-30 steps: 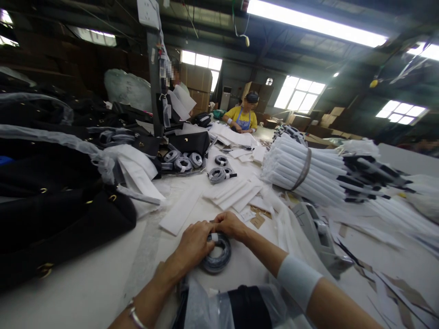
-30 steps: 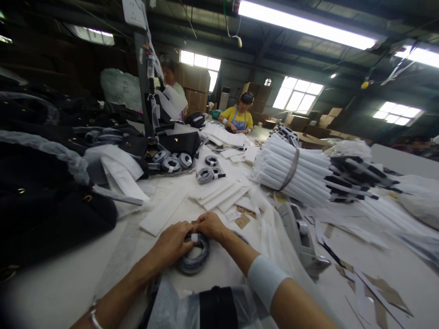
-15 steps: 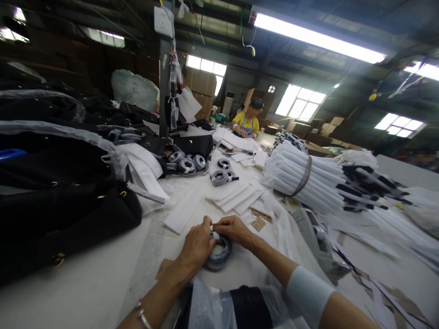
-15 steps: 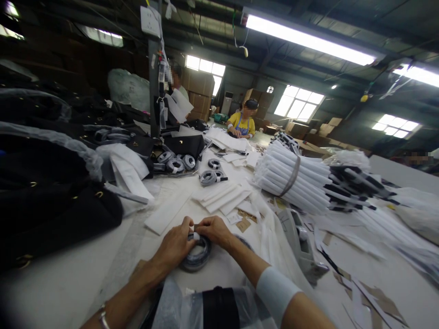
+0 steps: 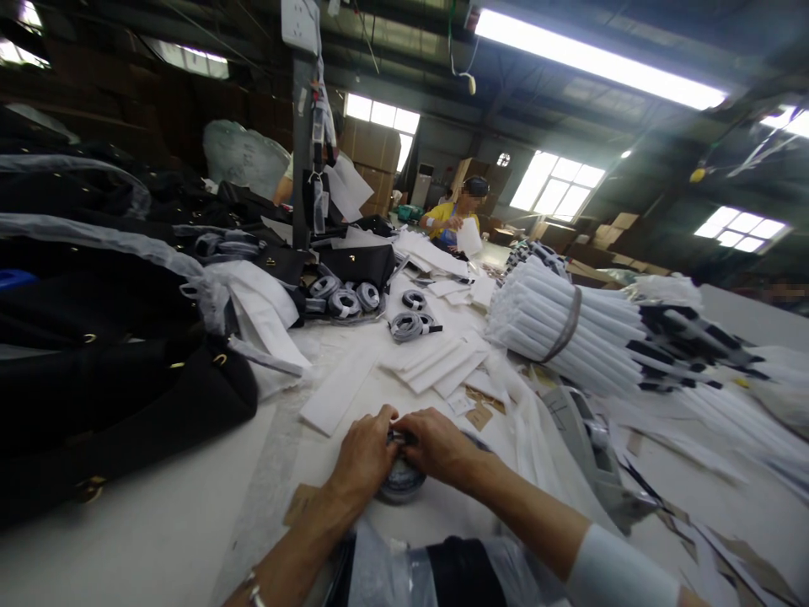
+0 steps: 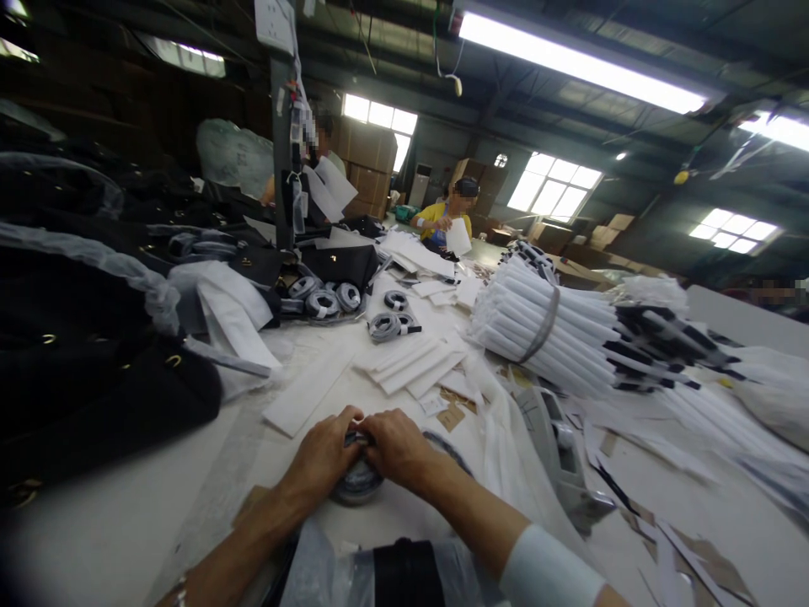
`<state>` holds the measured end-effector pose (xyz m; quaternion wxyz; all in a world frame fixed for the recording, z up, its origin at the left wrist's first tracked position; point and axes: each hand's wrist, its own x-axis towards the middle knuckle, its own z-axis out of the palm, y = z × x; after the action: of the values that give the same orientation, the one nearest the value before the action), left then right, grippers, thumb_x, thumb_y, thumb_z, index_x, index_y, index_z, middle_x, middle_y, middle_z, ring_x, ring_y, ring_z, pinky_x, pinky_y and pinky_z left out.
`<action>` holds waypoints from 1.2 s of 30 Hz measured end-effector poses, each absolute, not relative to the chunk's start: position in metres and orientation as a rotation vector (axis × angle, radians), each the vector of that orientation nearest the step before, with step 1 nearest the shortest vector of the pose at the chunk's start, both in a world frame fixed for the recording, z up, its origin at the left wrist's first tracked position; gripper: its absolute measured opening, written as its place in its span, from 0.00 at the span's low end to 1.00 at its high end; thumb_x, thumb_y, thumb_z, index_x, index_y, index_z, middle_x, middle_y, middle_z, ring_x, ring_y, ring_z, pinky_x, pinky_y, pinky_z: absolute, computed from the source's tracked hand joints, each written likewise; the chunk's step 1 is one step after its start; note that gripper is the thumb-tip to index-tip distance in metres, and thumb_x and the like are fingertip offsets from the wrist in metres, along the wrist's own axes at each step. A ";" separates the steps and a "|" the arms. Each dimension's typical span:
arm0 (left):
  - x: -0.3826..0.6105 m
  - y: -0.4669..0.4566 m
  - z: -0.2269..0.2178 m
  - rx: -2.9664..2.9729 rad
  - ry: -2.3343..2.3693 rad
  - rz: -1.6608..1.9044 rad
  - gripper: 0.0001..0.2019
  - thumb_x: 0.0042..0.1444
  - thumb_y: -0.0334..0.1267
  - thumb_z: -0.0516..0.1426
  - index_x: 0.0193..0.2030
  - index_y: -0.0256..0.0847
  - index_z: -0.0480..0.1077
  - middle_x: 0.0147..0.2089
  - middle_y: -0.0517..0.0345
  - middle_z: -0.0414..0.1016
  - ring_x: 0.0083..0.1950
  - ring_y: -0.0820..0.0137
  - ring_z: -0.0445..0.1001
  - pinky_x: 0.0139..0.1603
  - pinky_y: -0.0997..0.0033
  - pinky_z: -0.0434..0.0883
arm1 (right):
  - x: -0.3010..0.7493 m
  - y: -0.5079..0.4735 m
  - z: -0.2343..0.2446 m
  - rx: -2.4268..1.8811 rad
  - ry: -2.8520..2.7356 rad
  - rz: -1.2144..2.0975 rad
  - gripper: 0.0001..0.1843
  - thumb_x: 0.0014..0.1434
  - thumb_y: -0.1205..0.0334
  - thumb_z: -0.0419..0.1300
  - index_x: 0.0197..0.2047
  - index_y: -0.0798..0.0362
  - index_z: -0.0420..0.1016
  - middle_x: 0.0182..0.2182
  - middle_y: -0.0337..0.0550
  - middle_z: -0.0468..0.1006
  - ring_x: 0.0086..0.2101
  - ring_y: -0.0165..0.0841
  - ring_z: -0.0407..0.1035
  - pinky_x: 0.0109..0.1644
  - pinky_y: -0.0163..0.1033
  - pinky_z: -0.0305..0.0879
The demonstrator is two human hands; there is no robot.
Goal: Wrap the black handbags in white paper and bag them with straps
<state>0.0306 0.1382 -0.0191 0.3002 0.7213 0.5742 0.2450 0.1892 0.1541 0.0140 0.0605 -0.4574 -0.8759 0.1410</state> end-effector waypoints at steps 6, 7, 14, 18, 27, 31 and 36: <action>0.019 0.145 -0.011 1.757 1.275 0.755 0.14 0.45 0.27 0.56 0.39 0.44 0.68 0.42 0.57 0.77 0.48 0.63 0.72 0.51 0.66 0.65 | 0.187 0.147 -0.002 -1.317 -2.669 0.182 0.15 0.54 0.72 0.59 0.46 0.53 0.75 0.37 0.47 0.81 0.40 0.40 0.73 0.46 0.41 0.62; 0.015 0.148 -0.008 1.714 1.195 0.760 0.13 0.44 0.29 0.57 0.39 0.43 0.69 0.41 0.57 0.77 0.46 0.64 0.73 0.49 0.67 0.66 | 0.190 0.146 -0.003 -1.240 -2.652 0.141 0.13 0.55 0.72 0.59 0.45 0.53 0.74 0.36 0.46 0.80 0.39 0.39 0.72 0.46 0.41 0.62; -0.002 0.154 0.001 1.326 0.858 0.751 0.17 0.57 0.49 0.54 0.41 0.37 0.70 0.37 0.54 0.76 0.40 0.66 0.74 0.43 0.66 0.69 | 0.200 0.136 0.033 -0.725 -2.559 -0.013 0.08 0.66 0.71 0.52 0.38 0.53 0.69 0.36 0.46 0.78 0.40 0.34 0.71 0.51 0.43 0.64; 0.002 0.146 0.002 1.168 0.724 0.690 0.14 0.56 0.48 0.56 0.39 0.37 0.70 0.34 0.57 0.76 0.37 0.68 0.75 0.41 0.67 0.70 | 0.200 0.129 0.052 -0.556 -2.634 -0.105 0.09 0.68 0.71 0.50 0.37 0.52 0.69 0.45 0.47 0.79 0.45 0.33 0.72 0.59 0.46 0.61; 0.009 0.145 -0.003 0.948 0.678 0.716 0.16 0.48 0.43 0.63 0.41 0.37 0.71 0.34 0.56 0.76 0.34 0.69 0.74 0.38 0.69 0.69 | 0.204 0.130 0.042 -0.536 -2.614 -0.249 0.08 0.67 0.71 0.52 0.38 0.53 0.69 0.53 0.48 0.77 0.52 0.32 0.70 0.63 0.45 0.60; 0.009 0.146 -0.004 0.928 0.670 0.728 0.17 0.45 0.44 0.66 0.38 0.35 0.72 0.33 0.55 0.77 0.31 0.69 0.73 0.36 0.71 0.69 | 0.202 0.120 0.048 -0.706 -2.569 -0.226 0.08 0.67 0.70 0.52 0.43 0.52 0.71 0.52 0.45 0.78 0.53 0.33 0.69 0.66 0.48 0.55; 0.001 0.151 -0.005 0.905 0.737 0.660 0.22 0.47 0.47 0.66 0.44 0.35 0.73 0.32 0.53 0.79 0.32 0.67 0.75 0.33 0.73 0.69 | 0.266 0.090 0.072 -1.070 -2.280 -0.176 0.08 0.63 0.66 0.58 0.46 0.50 0.74 0.48 0.44 0.80 0.52 0.36 0.71 0.64 0.49 0.55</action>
<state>0.0013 0.1510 -0.0053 0.7834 0.4196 0.3415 0.3059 0.2659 0.0903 0.0718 0.3037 -0.4037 -0.8605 -0.0665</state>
